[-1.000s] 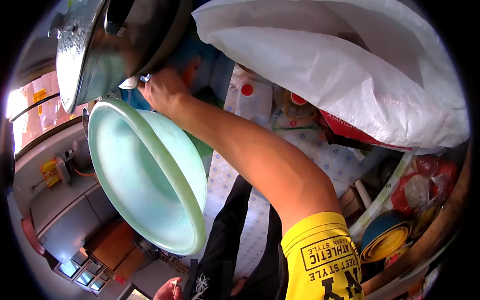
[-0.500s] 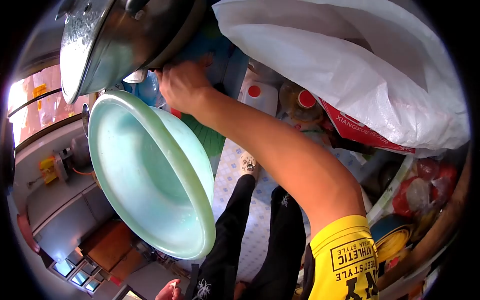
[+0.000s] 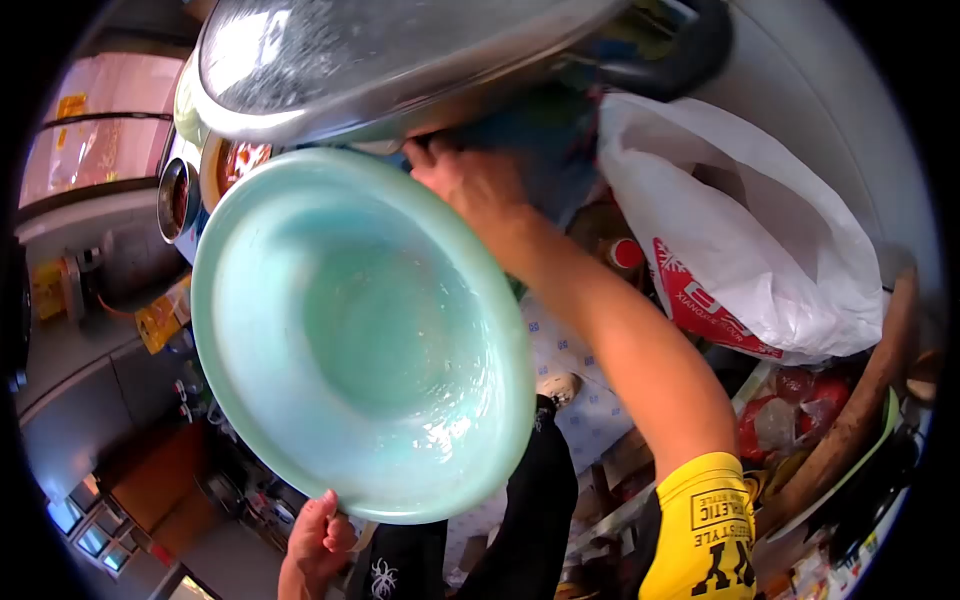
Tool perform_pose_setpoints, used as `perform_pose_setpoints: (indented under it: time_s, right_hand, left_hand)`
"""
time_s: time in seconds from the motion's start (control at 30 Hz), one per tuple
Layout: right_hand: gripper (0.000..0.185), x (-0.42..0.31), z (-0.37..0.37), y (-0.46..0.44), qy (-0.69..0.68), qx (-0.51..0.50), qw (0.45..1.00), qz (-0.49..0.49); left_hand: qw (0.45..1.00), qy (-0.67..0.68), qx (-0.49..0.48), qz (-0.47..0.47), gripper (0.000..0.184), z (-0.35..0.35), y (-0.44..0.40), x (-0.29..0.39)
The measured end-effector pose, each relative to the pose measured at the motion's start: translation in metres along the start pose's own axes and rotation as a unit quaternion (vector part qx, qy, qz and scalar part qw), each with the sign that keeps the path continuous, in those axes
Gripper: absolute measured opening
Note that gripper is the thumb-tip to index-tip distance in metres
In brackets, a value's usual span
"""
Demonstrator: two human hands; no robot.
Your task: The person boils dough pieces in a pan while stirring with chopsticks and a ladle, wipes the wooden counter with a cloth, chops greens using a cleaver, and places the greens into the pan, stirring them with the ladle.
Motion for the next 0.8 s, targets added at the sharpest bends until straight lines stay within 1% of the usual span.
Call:
perform_pose_setpoints:
  time_s: [0.03, 0.1, 0.17, 0.23, 0.3, 0.4, 0.47, 0.53, 0.6, 0.67, 0.7, 0.77, 0.8]
  right_hand:
    - [0.044, 0.000, 0.000, 0.000, -0.017, -0.027, 0.999, 0.008]
    - [0.049, 0.001, 0.001, 0.001, -0.051, -0.080, 0.995, 0.028]
    - [0.053, 0.001, 0.007, 0.001, 0.030, 0.000, 0.999, -0.041]
    - [0.056, -0.027, -0.009, 0.001, 0.072, 0.034, 0.995, -0.068]
    - [0.054, -0.034, -0.011, 0.005, 0.087, 0.035, 0.992, -0.082]
    - [0.050, -0.044, -0.011, 0.002, 0.092, 0.024, 0.991, -0.094]
    - [0.048, -0.048, -0.011, -0.001, 0.090, 0.020, 0.991, -0.100]
    - [0.046, -0.051, -0.011, -0.007, 0.082, 0.012, 0.991, -0.104]
    - [0.044, -0.052, -0.012, -0.010, 0.064, 0.002, 0.993, -0.102]
    - [0.043, -0.054, -0.021, 0.000, 0.022, -0.008, 0.995, -0.097]
    - [0.042, -0.055, -0.028, 0.012, -0.011, -0.017, 0.996, -0.092]
    - [0.040, -0.050, -0.047, 0.058, -0.108, -0.039, 0.992, -0.050]
    - [0.039, -0.042, -0.057, 0.091, -0.156, -0.046, 0.987, -0.001]
  left_hand:
    - [1.000, 0.004, 0.001, 0.007, 0.025, -0.010, 0.002, 0.009]
    - [0.999, 0.012, -0.036, 0.006, 0.024, -0.025, 0.001, 0.016]
    - [1.000, 0.022, -0.015, -0.006, 0.024, -0.027, 0.000, 0.021]
    - [1.000, -0.006, -0.029, -0.003, 0.023, -0.036, -0.004, 0.021]
    - [1.000, 0.012, -0.023, -0.013, 0.022, -0.034, -0.011, 0.016]
    - [0.998, 0.009, -0.053, -0.021, 0.024, -0.034, -0.015, 0.020]
    - [0.998, -0.031, -0.038, -0.032, 0.025, -0.036, -0.015, 0.020]
    - [0.998, -0.025, -0.055, -0.033, 0.026, -0.040, -0.018, 0.018]
    - [0.997, -0.024, -0.069, -0.032, 0.027, -0.035, -0.019, 0.019]
    - [0.996, -0.039, -0.074, -0.011, 0.029, -0.029, -0.016, 0.028]
    - [0.993, -0.058, -0.099, 0.016, 0.028, -0.031, -0.019, 0.028]
    - [0.989, -0.005, -0.132, 0.062, 0.026, -0.026, -0.014, 0.029]
    - [0.990, -0.010, -0.127, 0.051, 0.026, -0.027, -0.005, 0.025]
Point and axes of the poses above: each hand's wrist, its own y-axis away from the middle knuckle, its own z-axis out of the palm, x = y × z, the point moved 6 cm from there along -y, towards the middle knuckle, and after that the axes turned 9 degrees about z, right-handed, at the moved point
